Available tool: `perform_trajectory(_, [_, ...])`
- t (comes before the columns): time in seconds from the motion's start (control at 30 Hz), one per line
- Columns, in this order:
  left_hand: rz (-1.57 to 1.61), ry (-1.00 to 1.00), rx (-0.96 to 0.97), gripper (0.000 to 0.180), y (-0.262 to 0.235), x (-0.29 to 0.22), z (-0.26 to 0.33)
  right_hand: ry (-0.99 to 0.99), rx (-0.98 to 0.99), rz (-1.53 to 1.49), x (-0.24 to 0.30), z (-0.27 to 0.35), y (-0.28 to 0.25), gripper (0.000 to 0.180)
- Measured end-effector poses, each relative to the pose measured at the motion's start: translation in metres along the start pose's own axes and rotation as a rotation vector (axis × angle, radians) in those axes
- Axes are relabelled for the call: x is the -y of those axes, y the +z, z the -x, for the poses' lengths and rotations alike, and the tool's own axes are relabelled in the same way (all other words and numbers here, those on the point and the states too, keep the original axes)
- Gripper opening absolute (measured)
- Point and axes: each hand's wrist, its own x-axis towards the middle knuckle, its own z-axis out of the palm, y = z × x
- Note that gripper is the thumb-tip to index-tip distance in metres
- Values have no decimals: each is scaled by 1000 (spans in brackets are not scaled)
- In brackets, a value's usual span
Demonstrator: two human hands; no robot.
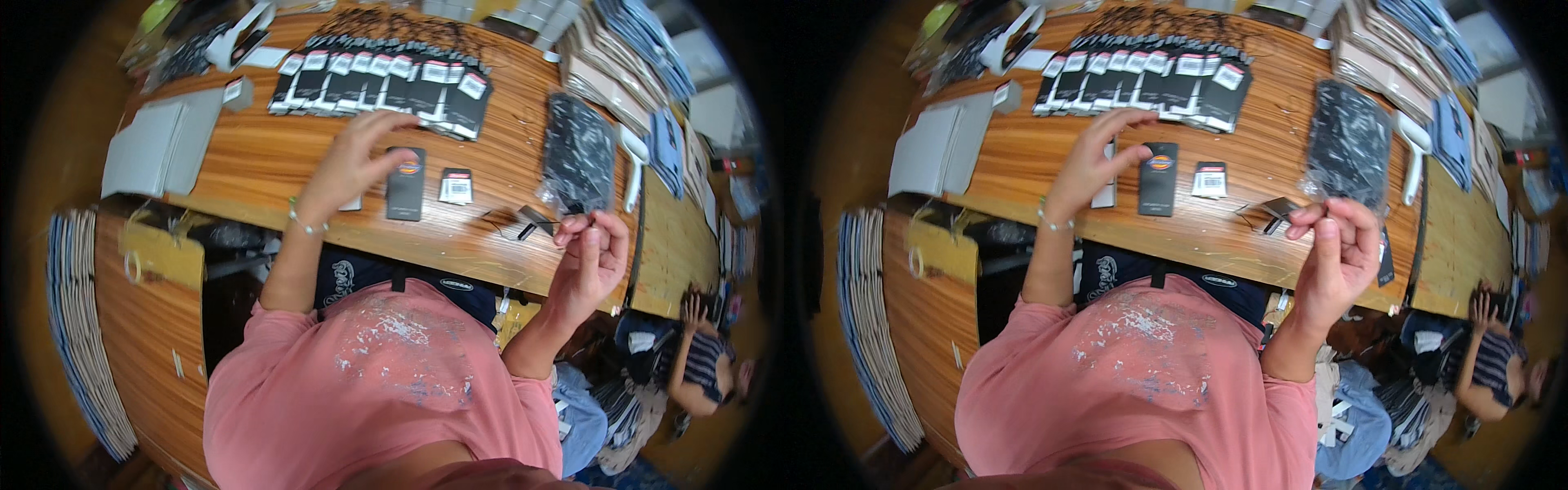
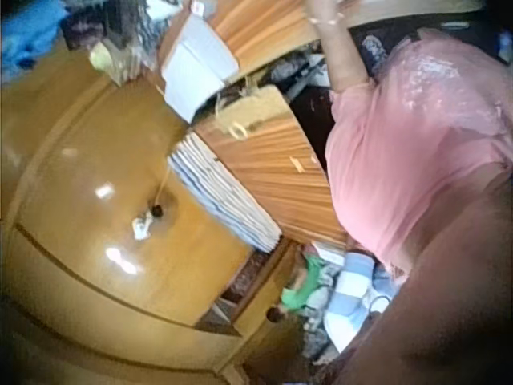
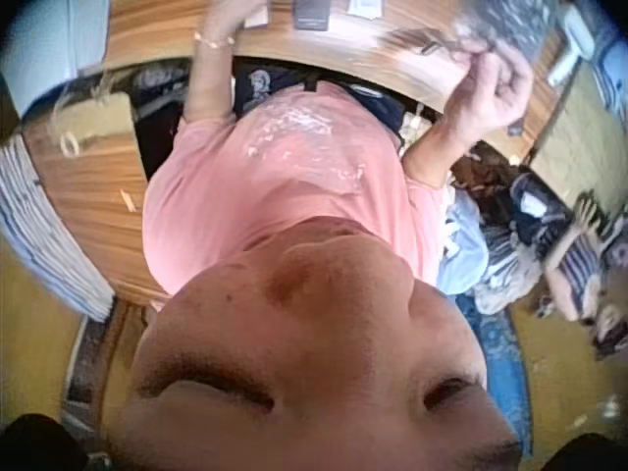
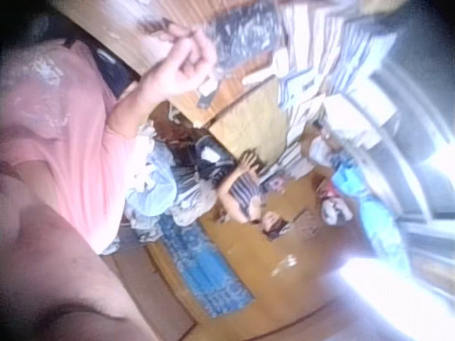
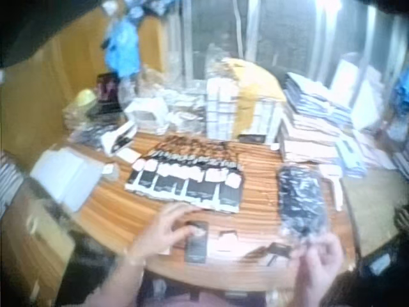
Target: The person attaches plastic security loops and cardboard tags to clothing items by hand, organizing the tagged items on a wooden table.
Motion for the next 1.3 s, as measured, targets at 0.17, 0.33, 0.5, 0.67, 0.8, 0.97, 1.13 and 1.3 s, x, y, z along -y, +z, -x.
perform_trajectory(0.17, [-437, -293, 26, 45, -38, 50, 29, 19, 22, -37, -17, -3, 7, 10])
perform_trajectory(0.33, [-313, -255, 36, 46, -37, 73, 36, -11, 9, 103, -26, -6, 20, 8])
perform_trajectory(0.5, [-195, -211, -61, 46, -37, 59, 29, 76, 41, -67, -23, -3, 22, 8])
perform_trajectory(0.67, [504, -412, -101, 28, -41, 19, 21, 64, 44, -83, -20, -7, 21, 10])
perform_trajectory(0.8, [621, -243, -133, 25, -11, -41, -6, 82, 38, 49, -10, -4, 27, 14])
perform_trajectory(0.97, [539, -65, -158, 18, 45, -76, -24, -67, 11, 359, -20, -2, 38, 11])
perform_trajectory(1.13, [488, 17, -131, 18, 62, -96, -22, -214, 1, 482, -23, -3, 31, 10])
perform_trajectory(1.3, [473, 25, -88, 16, 69, -101, -20, -274, -73, 552, -26, -2, 25, 12])
